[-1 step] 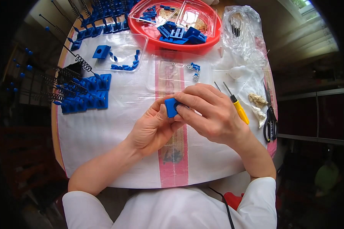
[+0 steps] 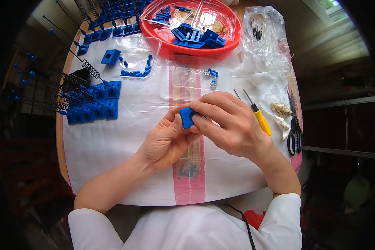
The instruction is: Assembling small blue plastic components by inserting metal contacts, springs, and securing with screws using a screwdriver.
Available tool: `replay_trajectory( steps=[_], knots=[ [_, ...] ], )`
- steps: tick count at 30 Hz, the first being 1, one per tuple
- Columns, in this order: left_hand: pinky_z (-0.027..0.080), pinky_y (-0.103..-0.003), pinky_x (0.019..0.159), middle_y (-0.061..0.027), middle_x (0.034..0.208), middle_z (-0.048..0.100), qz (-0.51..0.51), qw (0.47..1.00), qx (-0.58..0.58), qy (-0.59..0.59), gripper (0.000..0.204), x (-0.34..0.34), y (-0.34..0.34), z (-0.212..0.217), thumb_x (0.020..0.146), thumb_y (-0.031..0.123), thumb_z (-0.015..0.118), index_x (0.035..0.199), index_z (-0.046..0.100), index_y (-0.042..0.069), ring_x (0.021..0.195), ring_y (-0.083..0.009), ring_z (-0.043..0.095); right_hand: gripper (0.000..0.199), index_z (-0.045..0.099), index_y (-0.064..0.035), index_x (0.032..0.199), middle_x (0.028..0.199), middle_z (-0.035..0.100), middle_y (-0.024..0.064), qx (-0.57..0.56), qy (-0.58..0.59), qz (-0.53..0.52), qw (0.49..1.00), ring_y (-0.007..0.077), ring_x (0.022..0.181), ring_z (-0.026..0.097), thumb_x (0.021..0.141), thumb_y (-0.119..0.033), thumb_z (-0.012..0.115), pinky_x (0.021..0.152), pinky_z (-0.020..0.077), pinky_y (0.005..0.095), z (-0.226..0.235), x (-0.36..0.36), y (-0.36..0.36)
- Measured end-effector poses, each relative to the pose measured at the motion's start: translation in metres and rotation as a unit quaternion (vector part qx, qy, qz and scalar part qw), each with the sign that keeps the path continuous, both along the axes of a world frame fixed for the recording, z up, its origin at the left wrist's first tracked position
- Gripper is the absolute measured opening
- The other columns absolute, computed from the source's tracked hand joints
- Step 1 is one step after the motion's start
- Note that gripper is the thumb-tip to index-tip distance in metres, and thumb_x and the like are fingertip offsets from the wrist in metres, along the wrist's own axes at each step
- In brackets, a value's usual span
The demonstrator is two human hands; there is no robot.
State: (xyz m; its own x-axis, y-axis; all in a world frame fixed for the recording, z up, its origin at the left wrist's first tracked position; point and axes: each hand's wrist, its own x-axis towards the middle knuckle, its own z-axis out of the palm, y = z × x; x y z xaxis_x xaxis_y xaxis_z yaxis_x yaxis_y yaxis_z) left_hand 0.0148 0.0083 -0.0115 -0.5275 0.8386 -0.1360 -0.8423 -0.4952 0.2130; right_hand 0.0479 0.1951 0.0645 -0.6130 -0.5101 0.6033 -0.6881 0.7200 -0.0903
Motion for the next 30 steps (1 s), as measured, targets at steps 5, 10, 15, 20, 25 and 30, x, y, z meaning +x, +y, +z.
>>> replay_trajectory(
  steps=[5, 10, 15, 20, 25, 30],
  knots=[
    [0.046, -0.037, 0.105, -0.0041, 0.128, 0.054, 0.006, 1.0, -0.01, -0.006, 0.036, 0.0014, 0.0004, 0.0055, 0.094, 0.017, 0.059, 0.129, 0.053, 0.014, 0.114, -0.0172, 0.055, 0.015, 0.061, -0.0002, 0.077, 0.099, 0.064, 0.0112, 0.007, -0.002, -0.003, 1.0, 0.0247, 0.093, 0.063, 0.065, -0.007, 0.068, 0.081, 0.0556, 0.0375, 0.0004, 0.0018, -0.0002],
    [0.046, -0.037, 0.105, -0.0041, 0.127, 0.054, 0.009, 1.0, -0.014, 0.001, 0.036, 0.0016, -0.0001, 0.0061, 0.094, 0.017, 0.058, 0.129, 0.053, 0.014, 0.112, -0.0169, 0.056, 0.016, 0.062, 0.0, 0.077, 0.098, 0.064, 0.0112, 0.015, 0.011, -0.007, 1.0, 0.0247, 0.093, 0.063, 0.064, -0.007, 0.068, 0.082, 0.0556, 0.0375, 0.0023, 0.0021, -0.0017],
    [0.047, -0.036, 0.104, -0.0042, 0.127, 0.054, 0.015, 1.0, -0.015, 0.005, 0.036, 0.0018, 0.001, 0.0074, 0.094, 0.017, 0.058, 0.13, 0.053, 0.014, 0.111, -0.0164, 0.056, 0.016, 0.063, 0.0002, 0.078, 0.099, 0.064, 0.0118, 0.021, 0.019, -0.006, 1.0, 0.025, 0.092, 0.063, 0.065, -0.007, 0.068, 0.081, 0.0557, 0.0372, 0.0024, 0.002, -0.001],
    [0.047, -0.036, 0.104, -0.0041, 0.127, 0.055, 0.015, 1.0, -0.017, -0.003, 0.036, 0.0019, 0.0003, 0.006, 0.095, 0.018, 0.057, 0.13, 0.053, 0.014, 0.111, -0.0158, 0.056, 0.016, 0.063, 0.0002, 0.078, 0.099, 0.064, 0.0129, 0.027, 0.019, -0.007, 0.999, 0.0257, 0.093, 0.063, 0.065, -0.007, 0.067, 0.081, 0.0558, 0.0373, 0.0019, 0.0031, -0.0018],
    [0.047, -0.036, 0.104, -0.0039, 0.127, 0.055, 0.011, 1.0, -0.011, 0.002, 0.036, 0.0013, 0.0002, 0.0054, 0.095, 0.018, 0.057, 0.13, 0.052, 0.014, 0.11, -0.0155, 0.056, 0.015, 0.063, 0.0, 0.078, 0.099, 0.064, 0.0126, 0.028, 0.023, -0.004, 0.999, 0.0256, 0.093, 0.063, 0.066, -0.007, 0.067, 0.081, 0.0559, 0.0376, 0.0011, 0.0021, -0.002],
    [0.046, -0.036, 0.105, -0.0035, 0.128, 0.055, 0.012, 1.0, -0.01, 0.002, 0.035, 0.0012, -0.0006, 0.0053, 0.095, 0.018, 0.057, 0.13, 0.052, 0.014, 0.113, -0.0155, 0.056, 0.017, 0.065, -0.0001, 0.083, 0.105, 0.065, 0.0128, 0.023, 0.006, -0.003, 1.0, 0.0269, 0.095, 0.065, 0.069, -0.009, 0.07, 0.08, 0.0555, 0.0403, -0.0003, 0.0034, -0.0015]
  ],
)
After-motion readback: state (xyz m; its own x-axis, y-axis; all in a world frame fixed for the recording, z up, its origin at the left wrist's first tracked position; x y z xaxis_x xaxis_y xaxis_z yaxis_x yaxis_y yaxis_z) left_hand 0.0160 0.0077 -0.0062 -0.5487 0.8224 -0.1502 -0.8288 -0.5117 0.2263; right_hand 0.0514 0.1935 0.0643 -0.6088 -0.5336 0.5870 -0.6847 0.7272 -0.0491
